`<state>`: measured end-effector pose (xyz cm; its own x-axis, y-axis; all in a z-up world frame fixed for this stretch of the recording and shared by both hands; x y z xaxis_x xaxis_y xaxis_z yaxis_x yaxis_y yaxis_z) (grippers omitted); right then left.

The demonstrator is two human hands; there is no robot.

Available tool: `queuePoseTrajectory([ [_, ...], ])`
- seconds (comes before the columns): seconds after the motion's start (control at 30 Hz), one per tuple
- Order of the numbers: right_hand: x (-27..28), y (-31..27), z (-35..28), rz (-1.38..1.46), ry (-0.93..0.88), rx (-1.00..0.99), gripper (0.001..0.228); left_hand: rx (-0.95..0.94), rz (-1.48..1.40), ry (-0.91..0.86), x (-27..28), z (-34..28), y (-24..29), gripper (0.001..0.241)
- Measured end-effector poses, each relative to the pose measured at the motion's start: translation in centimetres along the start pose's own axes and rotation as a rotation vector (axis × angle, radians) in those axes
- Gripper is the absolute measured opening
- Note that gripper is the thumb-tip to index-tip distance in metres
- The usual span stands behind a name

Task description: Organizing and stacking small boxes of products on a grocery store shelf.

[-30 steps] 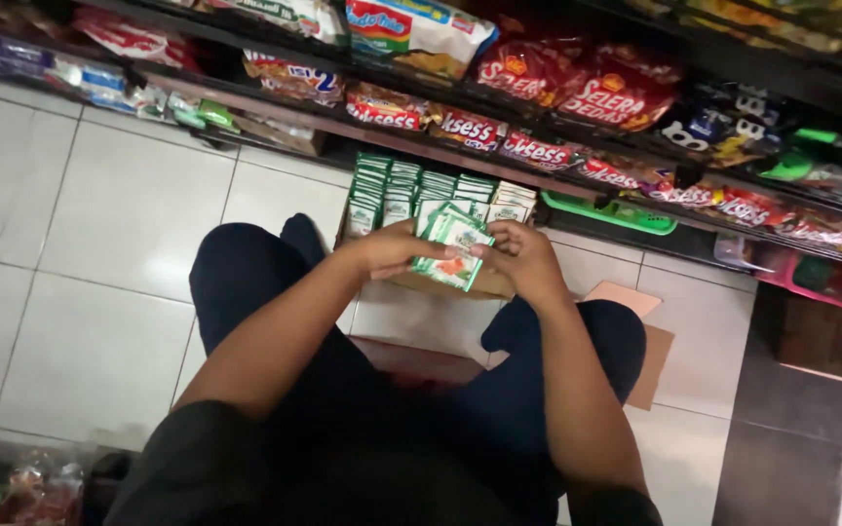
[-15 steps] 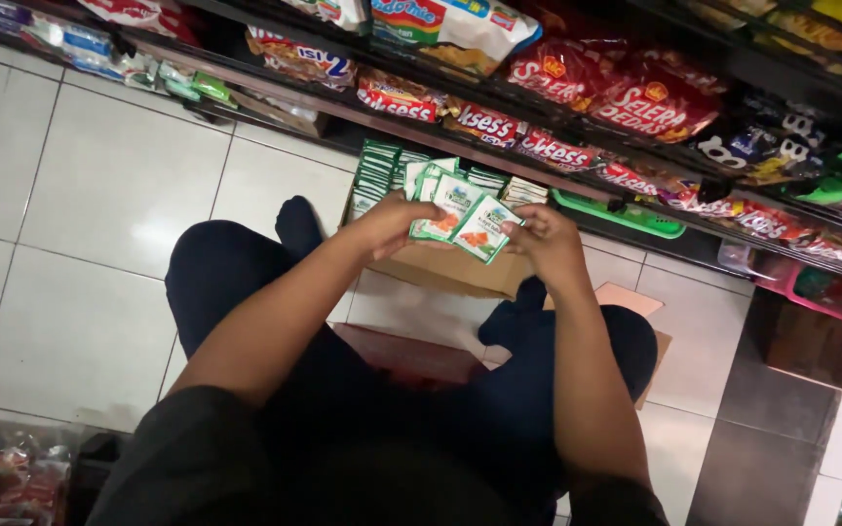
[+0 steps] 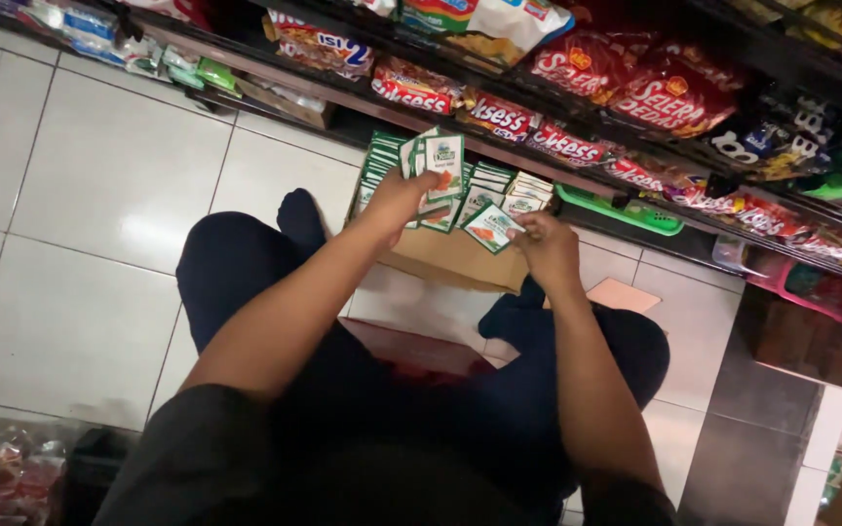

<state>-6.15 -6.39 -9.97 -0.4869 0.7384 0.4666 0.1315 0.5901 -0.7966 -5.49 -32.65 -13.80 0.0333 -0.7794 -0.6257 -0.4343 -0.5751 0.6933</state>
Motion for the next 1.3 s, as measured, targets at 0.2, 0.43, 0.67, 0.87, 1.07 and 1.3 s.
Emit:
queuePoseTrajectory([
  [0.2, -3.4, 4.6, 1.2, -0.220, -0.030, -0.017, 0.021, -0.042, -0.076, 0.081, -0.3, -0.3, 1.8, 0.032],
  [0.43, -8.1, 6.0, 6.2, -0.572, -0.240, -0.005, 0.021, -0.070, -0.124, 0.054, -0.4, 0.1, 2.2, 0.031],
  [0.67, -11.4, 11.5, 11.5, -0.584, -0.169, -0.137, 0.017, -0.076, -0.016, 0.058, 0.4, 0.9, 1.3, 0.031],
  [0.87, -13.0, 12.6, 12.7, -0.585, -0.037, -0.094, 0.023, -0.059, -0.083, 0.036, 0.0, 0.6, 1.7, 0.029],
  [1.07, -14.3, 9.8, 10.2, -0.619, 0.169, 0.033, 0.045, 0.145, 0.056, 0.082, -1.4, -1.5, 3.9, 0.029],
  [1.3, -17.7, 8.9, 8.4, -0.819, -0.130, 0.111, 0.016, -0.089, -0.162, -0.018, -1.1, -0.1, 2.7, 0.029],
])
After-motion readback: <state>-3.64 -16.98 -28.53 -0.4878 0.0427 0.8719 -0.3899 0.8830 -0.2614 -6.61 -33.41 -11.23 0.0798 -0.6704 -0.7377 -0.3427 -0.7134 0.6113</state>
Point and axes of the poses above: each hand's wrist, its own z-axis towards the middle knuckle, its own x-axis out of the back of the hand, y = z × x, the point moved 4 cm from there along z, towards the middle knuckle, and after that the axes turned 14 degrees about -y, right-handed, at the moved point
